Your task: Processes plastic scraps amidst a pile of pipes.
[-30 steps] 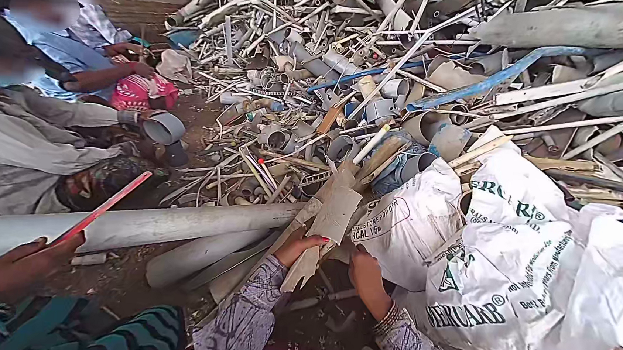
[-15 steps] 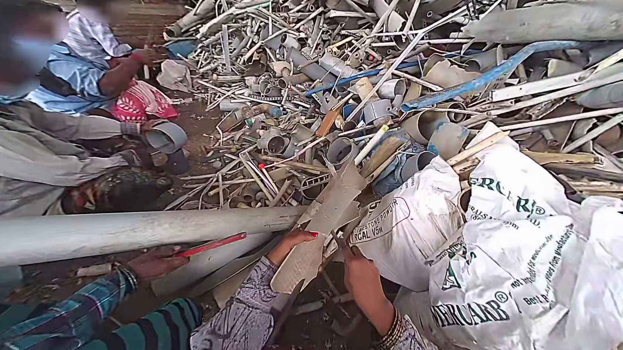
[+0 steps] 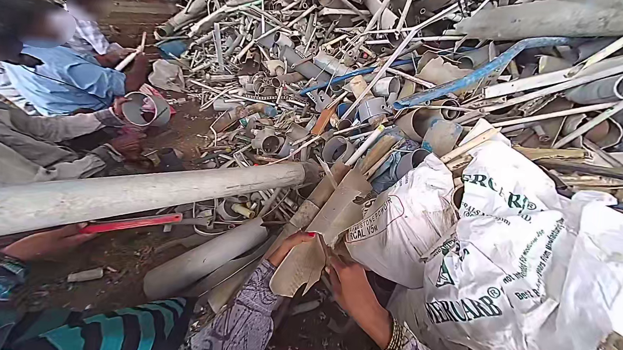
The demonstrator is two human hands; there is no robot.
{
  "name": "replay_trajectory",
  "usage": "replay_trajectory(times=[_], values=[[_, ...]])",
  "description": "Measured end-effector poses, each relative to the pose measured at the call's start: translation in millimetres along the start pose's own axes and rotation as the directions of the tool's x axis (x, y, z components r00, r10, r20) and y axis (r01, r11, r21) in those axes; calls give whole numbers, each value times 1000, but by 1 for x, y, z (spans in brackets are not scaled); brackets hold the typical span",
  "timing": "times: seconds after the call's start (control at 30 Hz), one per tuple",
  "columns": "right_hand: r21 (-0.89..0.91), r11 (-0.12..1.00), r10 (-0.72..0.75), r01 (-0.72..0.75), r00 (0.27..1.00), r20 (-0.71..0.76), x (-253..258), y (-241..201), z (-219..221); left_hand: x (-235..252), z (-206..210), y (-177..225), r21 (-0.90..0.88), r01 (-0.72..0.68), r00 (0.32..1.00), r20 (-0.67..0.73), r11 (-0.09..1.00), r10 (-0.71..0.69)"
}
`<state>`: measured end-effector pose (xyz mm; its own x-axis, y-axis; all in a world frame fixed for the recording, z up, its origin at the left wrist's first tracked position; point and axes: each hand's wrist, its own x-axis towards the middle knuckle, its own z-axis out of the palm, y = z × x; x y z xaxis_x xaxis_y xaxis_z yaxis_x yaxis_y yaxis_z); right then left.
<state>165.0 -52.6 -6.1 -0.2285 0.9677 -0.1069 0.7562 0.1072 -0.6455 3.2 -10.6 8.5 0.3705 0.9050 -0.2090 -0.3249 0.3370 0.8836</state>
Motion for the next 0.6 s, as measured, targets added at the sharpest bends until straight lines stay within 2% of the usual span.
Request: replay_trajectory(times=[0.13, 0.2, 0.27, 0.3, 0.4, 0.47, 0.53, 0.6], values=[[-22, 990, 140, -140, 990, 8, 22, 24, -4, 2, 6, -4, 116, 59, 995, -90, 992, -49], [11, 997, 72, -72, 997, 19, 15, 12, -4, 3, 5, -3, 144, 44, 997, -67, 989, -34], [27, 999, -16, 17, 1000, -14, 2, 1, 2, 2, 1, 1, 78, 4, 999, -36, 997, -1], [15, 1000, -7, 7, 999, -35, 2, 6, 3, 2, 0, 1, 54, -6, 999, -32, 999, 7], [-19, 987, 157, -157, 987, 17, 16, 19, -6, 0, 8, -3, 121, 30, 995, -95, 992, -18], [45, 996, 72, -72, 997, 9, 11, 11, -7, 2, 6, -2, 147, 2, 998, -57, 989, 7], [88, 994, -50, 59, 994, -101, 5, 12, 2, 3, 0, -2, 66, -27, 999, -26, 997, 29], [57, 998, 7, -1, 994, -110, 12, 25, 3, 1, 2, -3, 12, 2, 999, -45, 1000, -1]])
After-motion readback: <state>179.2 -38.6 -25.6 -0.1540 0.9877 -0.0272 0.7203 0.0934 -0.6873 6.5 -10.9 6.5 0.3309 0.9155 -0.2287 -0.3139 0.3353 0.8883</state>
